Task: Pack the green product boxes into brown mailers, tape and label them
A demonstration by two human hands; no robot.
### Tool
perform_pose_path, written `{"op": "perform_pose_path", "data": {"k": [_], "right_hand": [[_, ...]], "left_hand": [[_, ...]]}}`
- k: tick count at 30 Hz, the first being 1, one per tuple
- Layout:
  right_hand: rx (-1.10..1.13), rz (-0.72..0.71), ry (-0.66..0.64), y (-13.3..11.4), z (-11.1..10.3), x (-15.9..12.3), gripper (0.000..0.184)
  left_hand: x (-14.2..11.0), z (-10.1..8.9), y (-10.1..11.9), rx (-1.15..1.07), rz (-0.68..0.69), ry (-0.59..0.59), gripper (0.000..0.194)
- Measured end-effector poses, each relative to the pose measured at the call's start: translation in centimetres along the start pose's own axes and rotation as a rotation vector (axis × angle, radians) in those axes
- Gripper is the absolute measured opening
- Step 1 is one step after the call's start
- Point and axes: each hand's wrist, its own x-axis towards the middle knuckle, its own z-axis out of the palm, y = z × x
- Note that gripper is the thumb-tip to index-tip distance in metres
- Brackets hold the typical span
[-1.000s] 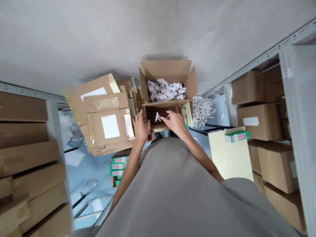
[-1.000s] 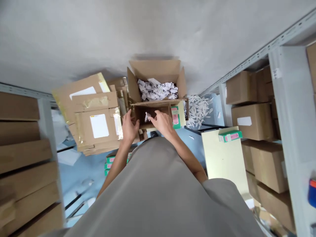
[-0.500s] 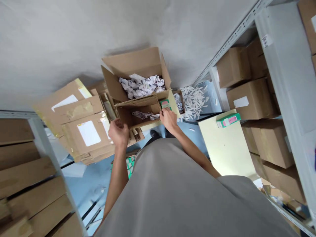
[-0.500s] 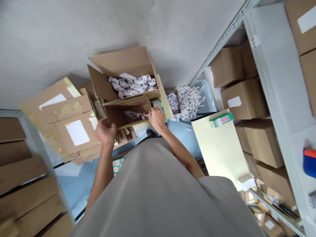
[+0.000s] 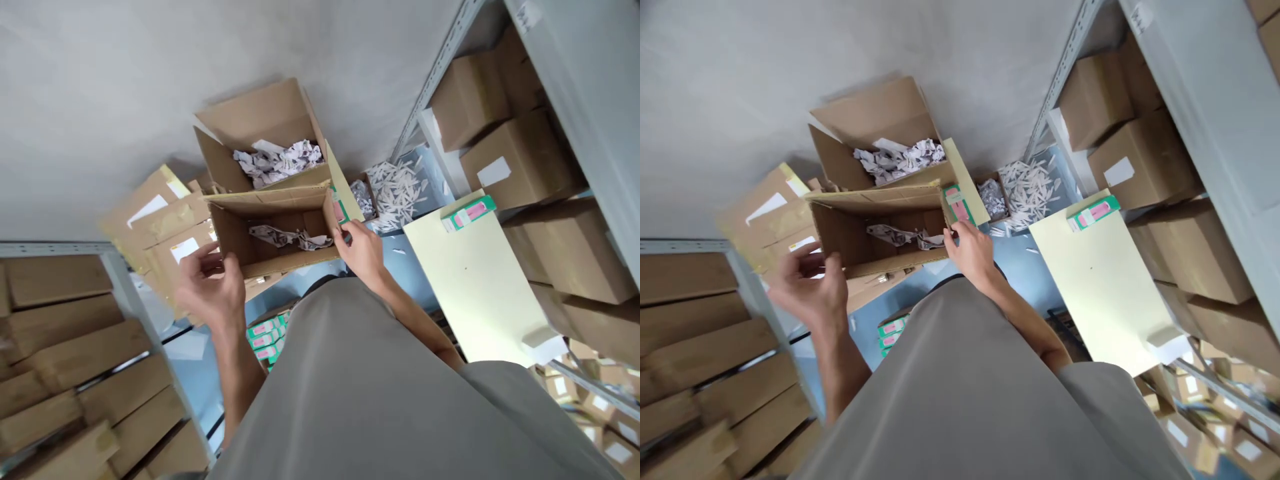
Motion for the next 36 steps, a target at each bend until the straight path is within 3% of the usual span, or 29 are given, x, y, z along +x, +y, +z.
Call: {"op": "perform_pose_path", "data": {"k": [3, 7, 13, 18, 22, 28, 32, 36], "right_hand": [[0.015, 0.077, 0.16, 2.1, -1.6, -4.4, 0.03], [0.001, 0.249, 0.4, 5.6, -3.7, -11.7, 0.038], [-0.121, 0.608, 0.637, 9.3, -6.3, -23.2, 0.041], [-0.182, 0.833, 0.768, 12.3, -7.9, -29.8, 0.04], [-0.161, 0.957, 0.854, 15.2, -8.5, -33.2, 0.037], [-0.083, 1.099, 0.925, 20.6, -10.1, -35.9, 0.034], [-0.039, 1.123, 0.914, 25.4, -12.4, -36.4, 0.032], [-0.016, 1.1, 0.868, 30.1, -15.5, -36.3, 0.028]], "left_hand": [[-1.5, 0.7, 0.5, -0.068, 0.121, -0.099, 0.032], [-4.4, 4.4, 1.3, -0.194, 0.265, -0.349, 0.033], [-11.6, 10.3, 4.5, -0.272, 0.438, -0.721, 0.028], [-17.8, 13.7, 7.8, -0.287, 0.571, -0.939, 0.027], [-22.1, 16.5, 11.1, -0.249, 0.709, -1.036, 0.026], [-28.5, 22.0, 18.0, -0.171, 0.823, -1.137, 0.025], [-32.4, 25.7, 22.1, -0.147, 0.863, -1.168, 0.025], [-35.6, 28.7, 24.7, -0.111, 0.849, -1.162, 0.025]]}}
